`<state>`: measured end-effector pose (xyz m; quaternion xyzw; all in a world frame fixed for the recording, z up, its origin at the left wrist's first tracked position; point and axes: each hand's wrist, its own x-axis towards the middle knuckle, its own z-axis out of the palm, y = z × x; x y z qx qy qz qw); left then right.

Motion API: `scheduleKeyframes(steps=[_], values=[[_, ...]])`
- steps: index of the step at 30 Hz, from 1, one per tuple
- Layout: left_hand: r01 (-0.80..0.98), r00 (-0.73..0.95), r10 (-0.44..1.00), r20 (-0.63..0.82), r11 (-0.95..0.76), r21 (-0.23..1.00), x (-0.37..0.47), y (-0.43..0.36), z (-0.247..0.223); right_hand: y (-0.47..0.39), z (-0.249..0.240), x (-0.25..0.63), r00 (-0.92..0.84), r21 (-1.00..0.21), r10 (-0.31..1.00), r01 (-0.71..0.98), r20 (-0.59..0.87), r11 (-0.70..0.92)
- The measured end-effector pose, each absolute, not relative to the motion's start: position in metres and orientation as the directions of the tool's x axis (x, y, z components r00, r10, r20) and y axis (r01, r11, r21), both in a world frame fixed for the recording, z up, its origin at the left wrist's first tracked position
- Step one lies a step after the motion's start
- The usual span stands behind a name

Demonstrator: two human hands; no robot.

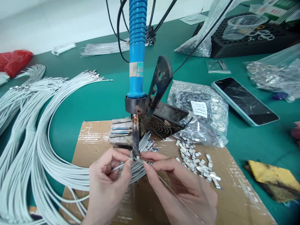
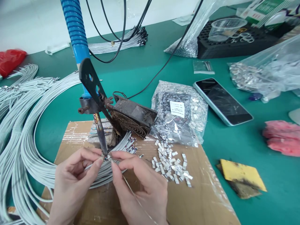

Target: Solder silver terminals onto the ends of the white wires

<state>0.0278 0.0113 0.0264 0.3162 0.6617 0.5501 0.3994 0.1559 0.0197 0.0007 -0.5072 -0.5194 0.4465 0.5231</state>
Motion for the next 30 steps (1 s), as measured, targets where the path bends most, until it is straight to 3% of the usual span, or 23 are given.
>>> scheduleKeyframes(steps=[21, 30], values=[[0.097, -0.396, 0.908, -0.135, 0.188, 0.977, 0.0183, 0.0126, 0.0235, 0.0207, 0.0001, 0.1557, 0.074, -0.990, 0.993, 0.106, 0.097, 0.089], [-0.006, -0.471, 0.863, -0.182, 0.203, 0.979, 0.0249, 0.0111, 0.0249, 0.0218, -0.0011, 0.1566, 0.079, -0.989, 0.990, 0.104, 0.113, 0.105]])
